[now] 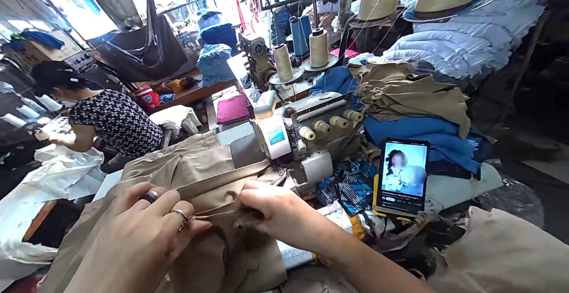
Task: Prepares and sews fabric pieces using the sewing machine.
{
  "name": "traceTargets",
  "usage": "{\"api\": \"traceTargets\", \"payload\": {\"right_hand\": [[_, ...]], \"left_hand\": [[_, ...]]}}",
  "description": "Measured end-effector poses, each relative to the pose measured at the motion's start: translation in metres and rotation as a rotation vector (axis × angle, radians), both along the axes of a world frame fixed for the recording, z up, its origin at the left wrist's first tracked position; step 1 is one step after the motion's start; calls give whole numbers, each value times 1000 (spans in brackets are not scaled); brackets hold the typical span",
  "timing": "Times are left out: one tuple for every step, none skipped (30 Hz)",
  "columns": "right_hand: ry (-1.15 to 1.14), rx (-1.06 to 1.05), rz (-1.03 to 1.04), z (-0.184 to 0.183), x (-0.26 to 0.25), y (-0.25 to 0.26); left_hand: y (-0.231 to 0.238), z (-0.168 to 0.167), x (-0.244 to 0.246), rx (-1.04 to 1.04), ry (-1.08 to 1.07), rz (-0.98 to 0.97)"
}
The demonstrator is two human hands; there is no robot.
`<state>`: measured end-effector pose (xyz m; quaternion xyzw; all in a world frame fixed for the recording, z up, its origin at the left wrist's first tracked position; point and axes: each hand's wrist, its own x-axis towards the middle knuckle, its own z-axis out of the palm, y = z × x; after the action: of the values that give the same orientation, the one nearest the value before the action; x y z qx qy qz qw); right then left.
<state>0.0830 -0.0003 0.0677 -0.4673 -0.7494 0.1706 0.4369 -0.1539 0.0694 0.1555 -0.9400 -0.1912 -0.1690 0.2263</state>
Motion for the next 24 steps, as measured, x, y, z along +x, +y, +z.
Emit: {"api": "traceTargets", "payload": {"right_hand": [[31, 54, -28, -3, 3, 2], [39, 115, -80, -9, 7, 5], [23, 167, -139, -15, 12, 9], [-14, 204, -195, -21, 17, 12], [-64, 235, -243, -27, 21, 14], [-114, 263, -282, -34, 25, 15], [-142, 278, -306, -40, 27, 15], [-139, 281, -320, -45, 29, 13], [-113, 290, -327, -50, 30, 10], [-72, 302, -331, -53, 30, 7], [-33, 312, -341, -55, 30, 5], [0, 319, -357, -56, 29, 3], [26, 320, -370, -56, 28, 3], [54, 316, -379, -55, 27, 4], [90, 307, -373, -53, 26, 5], [138, 289, -347, -51, 27, 6], [173, 272, -306, -50, 29, 6], [192, 266, -255, -49, 31, 7], [189, 261, -198, -49, 33, 6], [169, 244, -142, -49, 33, 3], [170, 213, -75, -47, 33, -3], [210, 174, -10, -44, 33, -12], [272, 135, 32, -41, 34, -22], [351, 101, 47, -40, 35, -33]], "left_hand": [[1, 0, -2, -14, -25, -13], [2, 1, -4, -39, -50, -28], [3, 2, -5, -77, -75, -42], [5, 2, -7, -122, -95, -55], [6, 3, -8, -168, -115, -67], [6, 4, -8, -209, -128, -73], [5, 6, -8, -238, -135, -72], [4, 7, -8, -248, -138, -66], [3, 7, -8, -244, -140, -59], [1, 6, -7, -228, -142, -51], [-2, 6, -7, -215, -146, -53], [-6, 6, -7, -223, -146, -68], [-12, 8, -7, -255, -136, -94], [-21, 13, -7, -305, -123, -129], [-31, 18, -5, -351, -110, -161], [-41, 23, -3, -385, -99, -189], [-49, 26, 0, -405, -88, -211], [-55, 28, 3, -414, -84, -230], [-59, 30, 6, -416, -85, -243], [-60, 31, 9, -423, -95, -253], [-58, 32, 11, -426, -113, -261], [-54, 32, 15, -416, -128, -262], [-49, 33, 18, -390, -137, -251], [-42, 31, 22, -343, -146, -232]]}}
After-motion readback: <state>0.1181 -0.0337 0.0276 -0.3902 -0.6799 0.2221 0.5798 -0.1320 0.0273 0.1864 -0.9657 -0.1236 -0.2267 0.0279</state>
